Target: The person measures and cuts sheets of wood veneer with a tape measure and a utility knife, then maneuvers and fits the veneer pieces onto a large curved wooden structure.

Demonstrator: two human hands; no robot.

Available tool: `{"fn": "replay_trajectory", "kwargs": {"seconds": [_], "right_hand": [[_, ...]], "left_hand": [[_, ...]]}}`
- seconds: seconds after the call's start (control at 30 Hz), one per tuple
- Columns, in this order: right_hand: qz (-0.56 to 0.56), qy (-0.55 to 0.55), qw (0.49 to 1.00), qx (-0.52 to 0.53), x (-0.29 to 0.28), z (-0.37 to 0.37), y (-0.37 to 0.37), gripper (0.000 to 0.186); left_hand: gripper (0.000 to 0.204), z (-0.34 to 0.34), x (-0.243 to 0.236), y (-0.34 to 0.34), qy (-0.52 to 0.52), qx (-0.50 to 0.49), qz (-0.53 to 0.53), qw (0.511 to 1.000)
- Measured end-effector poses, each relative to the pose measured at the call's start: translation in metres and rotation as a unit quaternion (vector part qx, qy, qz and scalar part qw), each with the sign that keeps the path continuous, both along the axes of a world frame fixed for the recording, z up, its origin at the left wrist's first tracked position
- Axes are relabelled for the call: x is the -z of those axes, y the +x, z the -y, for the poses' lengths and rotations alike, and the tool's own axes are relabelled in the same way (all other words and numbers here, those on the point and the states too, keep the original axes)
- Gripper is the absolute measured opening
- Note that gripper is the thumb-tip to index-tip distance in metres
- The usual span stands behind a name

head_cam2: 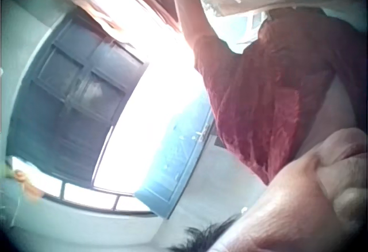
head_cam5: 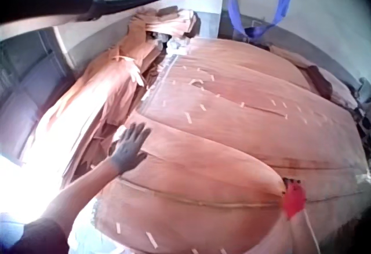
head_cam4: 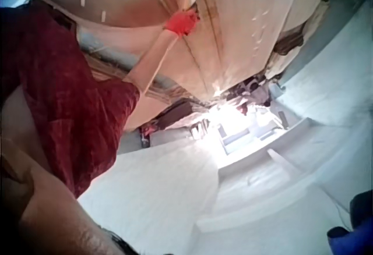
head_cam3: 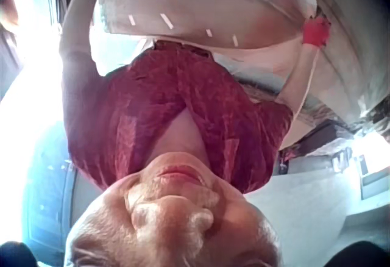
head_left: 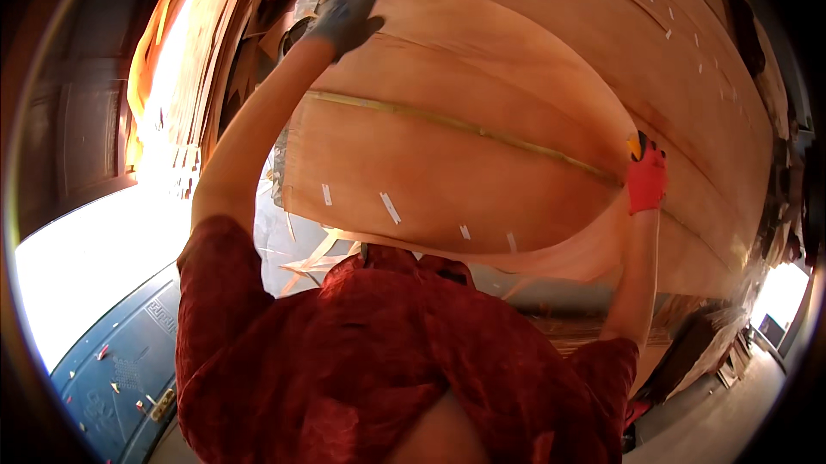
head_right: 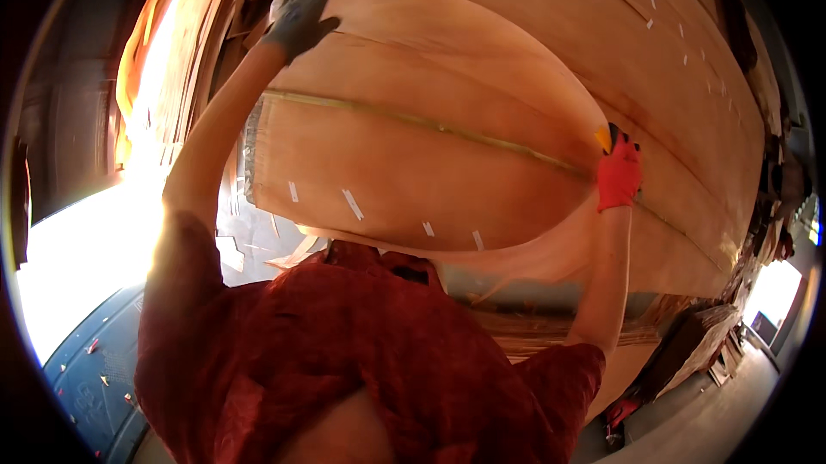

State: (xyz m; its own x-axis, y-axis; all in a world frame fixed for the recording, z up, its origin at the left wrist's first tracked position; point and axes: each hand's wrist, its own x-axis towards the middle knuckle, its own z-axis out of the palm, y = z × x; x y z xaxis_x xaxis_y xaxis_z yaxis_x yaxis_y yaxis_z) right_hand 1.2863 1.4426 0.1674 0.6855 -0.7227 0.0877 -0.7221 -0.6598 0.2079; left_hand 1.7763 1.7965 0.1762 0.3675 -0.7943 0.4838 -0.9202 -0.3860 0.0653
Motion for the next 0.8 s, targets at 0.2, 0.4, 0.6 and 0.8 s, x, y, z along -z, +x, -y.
{"fn": "replay_trajectory", "kwargs": {"seconds": [0.2, 0.4, 0.6, 0.8], "right_hand": [[0.131, -0.03, 0.983, -0.127, -0.093, 0.038, 0.04, 0.05], [0.111, -0.313, 0.921, -0.204, -0.206, 0.176, 0.04, 0.046], [0.043, -0.238, 0.927, -0.288, -0.158, 0.162, 0.017, 0.043], [0.019, -0.06, 0.969, -0.239, -0.059, 0.106, 0.052, 0.061]], "left_hand": [[0.055, 0.089, 0.008, 0.064, 0.222, 0.005, -0.177, 0.959], [0.014, 0.14, -0.078, 0.141, -0.068, -0.045, 0.181, 0.98], [0.013, 0.08, -0.143, 0.072, -0.236, 0.03, 0.261, 0.935], [0.023, 0.04, 0.037, 0.029, -0.072, -0.01, 0.106, 0.992]]}}
